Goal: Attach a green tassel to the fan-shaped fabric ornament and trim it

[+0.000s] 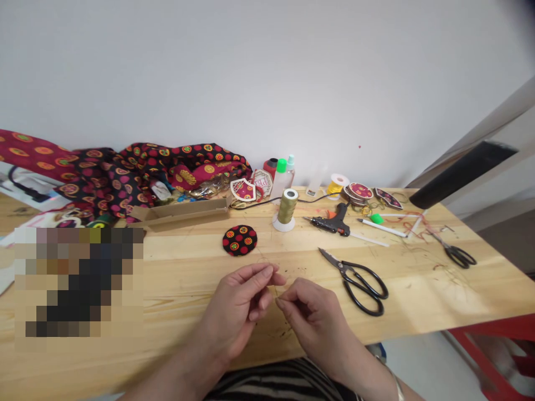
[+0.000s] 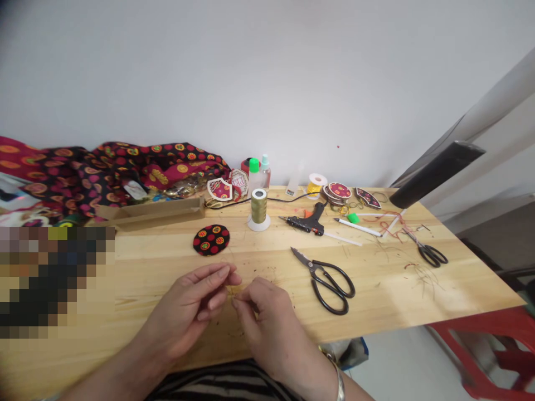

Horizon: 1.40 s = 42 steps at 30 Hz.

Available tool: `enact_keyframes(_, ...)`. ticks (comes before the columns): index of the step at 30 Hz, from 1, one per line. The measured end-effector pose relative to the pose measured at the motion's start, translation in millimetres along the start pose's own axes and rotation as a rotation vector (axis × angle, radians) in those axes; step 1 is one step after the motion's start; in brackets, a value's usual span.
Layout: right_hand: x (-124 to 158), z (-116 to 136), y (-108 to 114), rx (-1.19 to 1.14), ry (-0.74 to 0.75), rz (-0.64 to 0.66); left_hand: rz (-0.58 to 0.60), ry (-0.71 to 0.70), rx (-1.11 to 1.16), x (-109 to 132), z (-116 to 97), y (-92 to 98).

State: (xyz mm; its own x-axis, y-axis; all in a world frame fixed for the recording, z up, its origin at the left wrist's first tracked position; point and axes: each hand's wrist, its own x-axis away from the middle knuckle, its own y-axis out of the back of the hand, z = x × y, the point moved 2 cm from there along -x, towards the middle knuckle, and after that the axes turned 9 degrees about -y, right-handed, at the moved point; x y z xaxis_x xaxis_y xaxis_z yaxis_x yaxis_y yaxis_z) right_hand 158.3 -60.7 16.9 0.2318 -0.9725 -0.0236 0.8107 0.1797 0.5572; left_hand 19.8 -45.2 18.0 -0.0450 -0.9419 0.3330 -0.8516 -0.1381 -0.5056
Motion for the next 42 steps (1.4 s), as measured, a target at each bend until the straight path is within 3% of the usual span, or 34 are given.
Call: enact_keyframes(42, 10.2, -2.0, -11.3, -0.019, -0.058, 0.126, 0.052, -0.126, -0.184, 10.7, -2.9, -0.9)
